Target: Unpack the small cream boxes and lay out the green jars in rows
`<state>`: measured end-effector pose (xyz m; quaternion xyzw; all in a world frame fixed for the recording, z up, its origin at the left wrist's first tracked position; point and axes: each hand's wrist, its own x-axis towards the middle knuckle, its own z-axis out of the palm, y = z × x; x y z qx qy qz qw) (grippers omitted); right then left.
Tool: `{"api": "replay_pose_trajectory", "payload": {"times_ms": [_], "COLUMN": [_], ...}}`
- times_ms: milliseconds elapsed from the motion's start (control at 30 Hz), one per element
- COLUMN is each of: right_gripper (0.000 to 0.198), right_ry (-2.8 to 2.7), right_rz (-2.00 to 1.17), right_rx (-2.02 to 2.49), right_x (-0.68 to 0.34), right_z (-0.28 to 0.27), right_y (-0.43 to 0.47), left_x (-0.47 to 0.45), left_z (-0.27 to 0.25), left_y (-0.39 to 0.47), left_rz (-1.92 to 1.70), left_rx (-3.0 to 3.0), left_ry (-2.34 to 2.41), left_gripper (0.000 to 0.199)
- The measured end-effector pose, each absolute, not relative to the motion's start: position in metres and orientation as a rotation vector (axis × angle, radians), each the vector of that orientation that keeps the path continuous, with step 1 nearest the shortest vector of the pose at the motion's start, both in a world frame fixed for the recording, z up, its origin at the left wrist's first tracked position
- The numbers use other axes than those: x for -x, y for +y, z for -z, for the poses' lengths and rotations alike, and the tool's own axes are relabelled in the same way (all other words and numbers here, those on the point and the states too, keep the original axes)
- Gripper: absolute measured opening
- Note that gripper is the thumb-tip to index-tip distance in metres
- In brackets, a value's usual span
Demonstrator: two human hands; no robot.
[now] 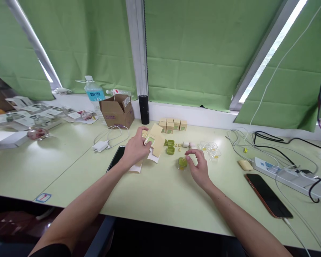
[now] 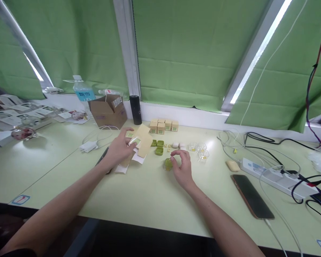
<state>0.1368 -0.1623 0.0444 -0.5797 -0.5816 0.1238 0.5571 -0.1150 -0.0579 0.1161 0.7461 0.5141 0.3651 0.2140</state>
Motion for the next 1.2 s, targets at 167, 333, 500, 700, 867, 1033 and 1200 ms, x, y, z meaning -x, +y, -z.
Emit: {"api": "replay_pose_trajectory", "payload": {"times_ms": [167, 333, 500, 700, 867, 1033, 1200], "right_gripper": [0.017, 0.015, 0.013, 0.013, 0.013, 0.013, 0.013], "right_ry": [-1.386, -1.401, -1.411, -1.426, -1.428, -1.434, -1.443], "right_rz": [-0.287, -0.277, -0.266, -0.244, -0.242, -0.248, -0.242], "right_rx": [1.362, 1.369, 1.375, 1.372, 1.385, 1.391, 1.388], "right_x": [-0.136, -0.135, -0.135, -0.135, -0.134, -0.134, -0.133], "right_z": [-0.044, -0.042, -0.041, -0.041, -0.04, -0.038, -0.039], "right_y": [-0.162, -0.162, -0.161, -0.162, -0.162, -0.162, -0.162], "left_x": [0.129, 0.131, 0.132, 0.128, 0.118, 0.122, 0.131], "left_z": [-0.109, -0.083, -0.077, -0.076, -0.053, -0.043, -0.045], "left_y": [-0.069, -0.076, -0.085, -0.104, -0.108, -0.105, -0.103], "left_rz": [-0.706, -0.595, -0.47, -0.595, -0.434, -0.284, -0.188], "left_rx": [-2.369, -2.598, -2.88, -3.086, -3.243, -3.321, -3.404], "left_ry": [1.572, 1.615, 1.636, 1.441, 1.055, 1.026, 0.968], "left_gripper": [0.054, 0.034, 0.036, 0.04, 0.055, 0.051, 0.041]}}
